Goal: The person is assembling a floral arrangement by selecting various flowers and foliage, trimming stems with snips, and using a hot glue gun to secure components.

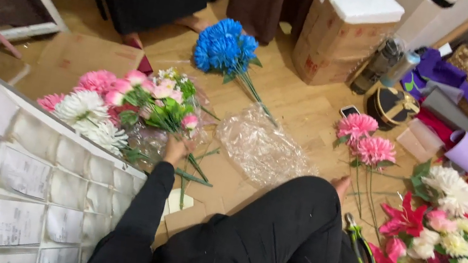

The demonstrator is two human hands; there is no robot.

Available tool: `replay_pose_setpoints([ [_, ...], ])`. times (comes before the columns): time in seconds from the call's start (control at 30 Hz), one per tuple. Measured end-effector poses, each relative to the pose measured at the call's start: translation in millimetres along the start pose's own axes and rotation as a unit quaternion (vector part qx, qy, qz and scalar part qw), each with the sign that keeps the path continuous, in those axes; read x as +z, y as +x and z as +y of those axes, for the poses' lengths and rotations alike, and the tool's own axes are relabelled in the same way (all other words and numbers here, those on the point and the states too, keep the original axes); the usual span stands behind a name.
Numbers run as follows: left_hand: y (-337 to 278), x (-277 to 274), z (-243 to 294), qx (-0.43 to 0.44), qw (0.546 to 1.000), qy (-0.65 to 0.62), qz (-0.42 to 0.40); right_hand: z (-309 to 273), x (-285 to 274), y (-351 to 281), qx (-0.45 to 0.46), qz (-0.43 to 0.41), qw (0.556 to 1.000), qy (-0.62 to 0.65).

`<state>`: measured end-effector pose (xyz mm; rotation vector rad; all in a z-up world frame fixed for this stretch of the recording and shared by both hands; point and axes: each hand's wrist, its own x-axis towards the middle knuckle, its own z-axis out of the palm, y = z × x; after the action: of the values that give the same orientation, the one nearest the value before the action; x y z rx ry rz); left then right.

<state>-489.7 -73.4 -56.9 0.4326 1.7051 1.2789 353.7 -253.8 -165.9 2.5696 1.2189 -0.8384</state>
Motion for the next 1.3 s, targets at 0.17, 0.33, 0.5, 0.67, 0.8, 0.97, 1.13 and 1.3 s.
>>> replay_pose_setpoints([
  [0.17, 16.0, 20.3, -97.1, -0.001, 0.996, -0.091, 0.022, -3.6, -11.7, -26.9, 0.000, -0.003, 1.000, 0.011],
  [0.33, -5.5, 19.4, -69.8, -0.058, 0.991, 0.115, 0.025, -17.1, -27.3, -61.8, 0.024, -0.004, 1.000, -0.003],
  [0.5, 1.0, 15.6, -64.4, -0.142, 0.864, 0.450, -0.174, -6.3, -14.5, -30.4, 0.043, 0.015, 0.999, -0.018],
  [0.67, -27.2, 4.0, -31.0, -0.122, 0.766, 0.620, -0.119, -22.9, -31.1, -68.7, 0.037, 0.016, 0.999, -0.008],
  [0.8, -13.9, -0.1, -28.0, -0.057, 0.852, 0.520, 0.031, -45.3, -46.9, -98.9, 0.050, 0.017, 0.999, -0.006],
  [0.97, -19.5, 40.0, -63.0, -0.041, 0.897, 0.350, 0.269, -50.2, -49.5, -113.8, 0.047, 0.033, 0.998, -0.002],
  [1.13, -32.7, 48.8, -58.1, 0.039, 0.885, 0.250, 0.390, -64.6, -61.2, -139.7, 0.068, 0.026, 0.997, 0.000],
  [1.3, -32.1, 18.6, -52.8, 0.232, 0.850, 0.161, 0.444, -75.5, -68.8, -155.9, 0.085, 0.032, 0.996, 0.004],
])
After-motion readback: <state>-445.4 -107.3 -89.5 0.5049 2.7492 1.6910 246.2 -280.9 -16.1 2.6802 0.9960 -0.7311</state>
